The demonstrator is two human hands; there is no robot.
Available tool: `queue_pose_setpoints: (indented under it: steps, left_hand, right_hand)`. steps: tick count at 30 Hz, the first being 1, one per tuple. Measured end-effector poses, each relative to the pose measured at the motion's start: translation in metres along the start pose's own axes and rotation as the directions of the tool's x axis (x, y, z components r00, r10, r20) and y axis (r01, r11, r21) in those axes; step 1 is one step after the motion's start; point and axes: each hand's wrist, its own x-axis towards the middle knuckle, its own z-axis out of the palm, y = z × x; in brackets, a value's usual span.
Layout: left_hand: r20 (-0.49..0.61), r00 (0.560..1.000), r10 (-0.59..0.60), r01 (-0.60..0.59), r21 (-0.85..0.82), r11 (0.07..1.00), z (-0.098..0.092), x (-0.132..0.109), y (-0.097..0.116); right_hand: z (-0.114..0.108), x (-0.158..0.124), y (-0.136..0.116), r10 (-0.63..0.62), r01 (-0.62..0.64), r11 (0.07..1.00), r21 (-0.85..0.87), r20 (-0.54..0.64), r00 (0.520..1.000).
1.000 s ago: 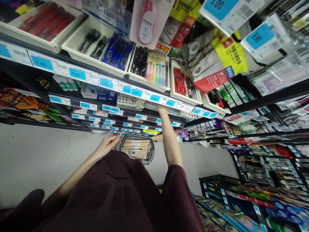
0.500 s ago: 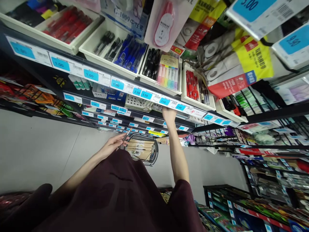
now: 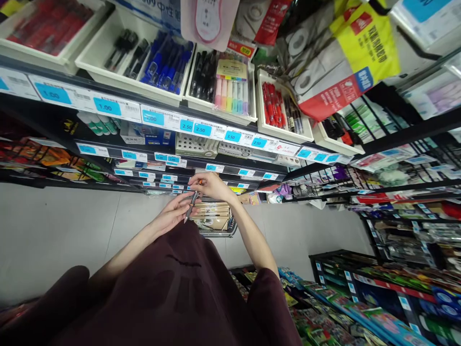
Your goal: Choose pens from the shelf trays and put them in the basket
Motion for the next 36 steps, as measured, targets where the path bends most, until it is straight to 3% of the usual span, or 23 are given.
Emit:
queue_pose_setpoints:
  steps: [7, 12, 16, 22, 26, 28, 33, 36]
  left_hand:
    - [-0.097, 0.994, 0.047, -0.036, 0.116, 0.993, -0.008, -0.011, -0.007]
    - [-0.154, 0.988, 0.024, 0.0, 0.155, 0.988, -0.014, -0.011, -0.01]
    - [-0.142, 0.99, -0.002, 0.024, 0.148, 0.989, -0.015, -0.012, -0.007]
    - [-0.093, 0.996, -0.015, 0.032, 0.18, 0.983, -0.016, -0.012, -0.006]
    - [-0.135, 0.991, 0.009, 0.025, 0.245, 0.969, -0.016, -0.012, -0.003]
    - [-0.182, 0.982, 0.043, 0.014, 0.3, 0.954, -0.017, -0.012, -0.001]
    - [-0.256, 0.958, 0.13, -0.032, 0.355, 0.934, -0.019, -0.012, 0.002]
    - [-0.26, 0.958, 0.123, -0.022, 0.361, 0.932, -0.018, -0.011, 0.001]
  right_hand:
    - [-0.003, 0.002, -0.002, 0.092, -0.084, 0.993, 0.084, -0.095, 0.991]
    - [0.002, 0.007, -0.013, 0.079, -0.072, 0.985, 0.154, -0.04, 0.996]
    - [0.004, 0.008, -0.018, 0.072, -0.061, 0.967, 0.249, -0.035, 0.997]
    - [0.005, 0.008, -0.016, 0.1, -0.084, 0.969, 0.233, -0.054, 0.994]
    - [0.006, 0.009, -0.015, 0.097, -0.08, 0.977, 0.197, -0.078, 0.992]
    - [0.008, 0.01, -0.014, 0.102, -0.09, 0.976, 0.198, -0.053, 0.993]
    - [0.021, 0.01, -0.011, 0.161, -0.191, 0.955, 0.228, 0.145, 0.976]
    - [0.029, 0.009, -0.007, 0.12, -0.167, 0.964, 0.205, 0.222, 0.967]
